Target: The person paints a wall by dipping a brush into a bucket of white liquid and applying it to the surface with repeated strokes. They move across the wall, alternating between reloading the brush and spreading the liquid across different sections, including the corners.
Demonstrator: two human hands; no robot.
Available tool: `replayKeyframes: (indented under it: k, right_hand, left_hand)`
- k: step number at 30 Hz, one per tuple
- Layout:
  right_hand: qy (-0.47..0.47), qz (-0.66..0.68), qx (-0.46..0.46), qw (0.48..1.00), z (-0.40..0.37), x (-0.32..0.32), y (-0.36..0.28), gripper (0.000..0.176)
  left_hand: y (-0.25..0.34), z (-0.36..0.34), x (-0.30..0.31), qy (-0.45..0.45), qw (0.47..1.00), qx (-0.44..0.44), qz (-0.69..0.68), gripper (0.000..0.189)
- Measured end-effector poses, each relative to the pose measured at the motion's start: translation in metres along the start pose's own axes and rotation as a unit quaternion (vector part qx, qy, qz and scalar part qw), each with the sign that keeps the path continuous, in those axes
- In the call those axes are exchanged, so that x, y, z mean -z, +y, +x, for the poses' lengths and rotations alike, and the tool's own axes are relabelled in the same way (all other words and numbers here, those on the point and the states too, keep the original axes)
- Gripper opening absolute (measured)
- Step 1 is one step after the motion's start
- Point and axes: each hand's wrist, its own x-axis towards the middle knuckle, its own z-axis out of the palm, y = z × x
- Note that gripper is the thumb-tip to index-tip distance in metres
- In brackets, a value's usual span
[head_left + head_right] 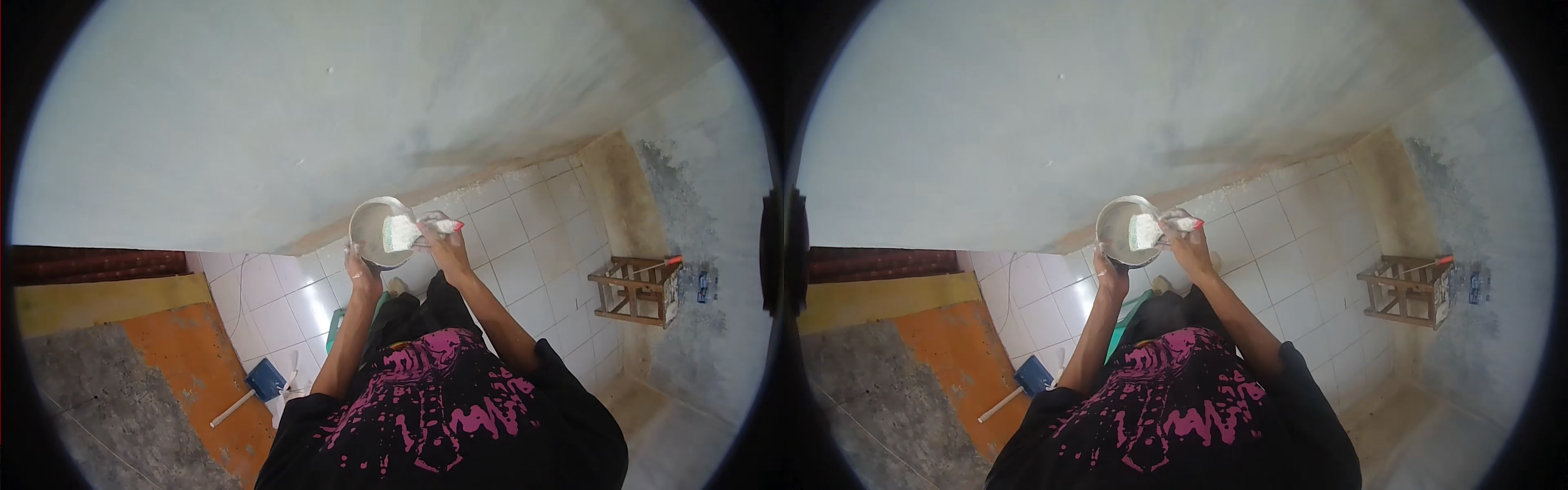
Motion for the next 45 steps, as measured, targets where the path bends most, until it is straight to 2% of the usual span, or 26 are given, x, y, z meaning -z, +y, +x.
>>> replayKeyframes:
  k: [1,3,4,8,10,14,16,17,19,20,22,23,25,26,28,29,30,31,35,37,38,40,41,43,44,45]
  right_hand:
    - [-0.005,-0.001,0.000,1.000,-0.002,-0.001,0.003,0.030]
    - [0.064,0.075,-0.110,0.989,-0.006,-0.002,-0.004,0.040]
    - [0.101,0.089,-0.124,0.983,-0.005,-0.002,-0.005,0.048]
    - [0.088,0.149,-0.159,0.972,-0.001,0.009,-0.001,0.047]
    - [0.067,0.072,-0.144,0.985,-0.008,0.011,-0.012,0.041]
    - [0.082,0.043,-0.153,0.984,-0.009,0.032,0.000,0.033]
    - [0.041,0.177,-0.187,0.966,-0.007,0.052,0.017,0.034]
    - [0.042,0.176,-0.187,0.966,-0.011,0.055,0.017,0.034]
    - [-0.024,0.122,-0.192,0.974,-0.017,0.061,0.016,0.039]
    - [-0.022,0.122,-0.193,0.973,-0.019,0.064,0.015,0.039]
    - [-0.121,-0.008,-0.217,0.968,-0.019,0.068,0.013,0.039]
    - [-0.119,-0.007,-0.217,0.969,-0.015,0.071,0.016,0.039]
    - [-0.169,-0.109,-0.229,0.952,-0.006,0.072,0.023,0.037]
    - [-0.167,-0.108,-0.227,0.953,-0.005,0.066,0.019,0.037]
    - [-0.109,-0.276,-0.244,0.923,-0.002,0.051,0.014,0.036]
    - [-0.104,-0.274,-0.242,0.925,-0.002,0.044,0.011,0.036]
    - [-0.105,-0.443,-0.111,0.883,-0.004,0.037,0.007,0.037]
    - [-0.102,-0.592,0.022,0.799,-0.007,0.032,0.004,0.039]
    - [-0.117,-0.594,0.025,0.795,-0.014,0.011,-0.041,0.042]
    - [-0.121,-0.571,0.085,0.808,-0.018,0.003,-0.054,0.045]
    - [-0.125,-0.570,0.084,0.808,-0.020,-0.001,-0.056,0.045]
    - [-0.090,-0.519,0.073,0.847,-0.023,-0.006,-0.056,0.048]
    - [-0.091,-0.519,0.072,0.847,-0.018,-0.003,-0.047,0.048]
    - [-0.112,-0.474,0.003,0.873,-0.004,0.009,-0.018,0.052]
    - [-0.110,-0.474,0.001,0.874,-0.005,0.010,-0.012,0.052]
    - [-0.086,-0.528,-0.027,0.845,-0.005,0.010,-0.008,0.053]
  left_hand:
    - [0.000,0.002,0.002,0.007,1.000,-0.004,0.003,0.050]
    - [-0.001,0.003,0.005,0.009,1.000,-0.016,0.011,0.047]
    - [-0.003,0.003,0.007,0.009,0.999,-0.022,0.024,0.043]
    - [-0.002,0.000,0.011,0.018,0.999,-0.005,0.042,0.040]
    - [-0.001,-0.002,0.012,0.023,0.999,-0.003,0.029,0.042]
    - [-0.002,0.008,0.017,0.032,0.999,-0.009,0.021,0.048]
    - [-0.002,0.010,0.019,0.020,1.000,-0.006,0.013,0.052]
    - [-0.002,0.009,0.019,0.020,1.000,-0.005,0.012,0.052]
    - [-0.002,0.009,0.017,0.020,1.000,-0.010,0.002,0.052]
    - [0.000,0.005,0.014,0.021,1.000,-0.007,0.002,0.052]
    - [0.005,-0.001,0.005,0.014,1.000,-0.009,0.024,0.051]
    - [0.005,-0.001,0.005,0.013,1.000,-0.008,0.025,0.051]
    - [0.005,-0.001,0.004,0.014,0.999,-0.011,0.031,0.052]
    - [0.004,0.002,0.008,0.011,0.999,-0.010,0.033,0.052]
    - [0.000,0.012,0.015,0.005,0.999,-0.001,0.040,0.051]
    - [-0.001,0.014,0.015,0.000,0.999,0.001,0.043,0.051]
    - [-0.002,0.015,0.015,0.001,0.999,0.014,0.030,0.050]
    - [-0.003,0.015,0.017,0.005,0.999,0.027,0.017,0.049]
    - [-0.002,0.013,0.013,-0.012,0.999,0.016,0.046,0.049]
    - [-0.010,0.022,0.023,-0.018,0.999,0.026,0.015,0.052]
    - [-0.010,0.021,0.024,-0.015,0.999,0.025,0.015,0.052]
    - [-0.011,0.020,0.022,-0.008,1.000,0.009,-0.002,0.033]
    - [-0.010,0.020,0.021,-0.008,1.000,0.009,-0.002,0.033]
    - [-0.010,0.019,0.018,-0.022,1.000,0.013,-0.011,0.032]
    - [-0.013,0.019,0.021,-0.022,1.000,0.015,-0.010,0.032]
    - [-0.014,0.022,0.022,-0.023,1.000,0.012,-0.004,0.033]
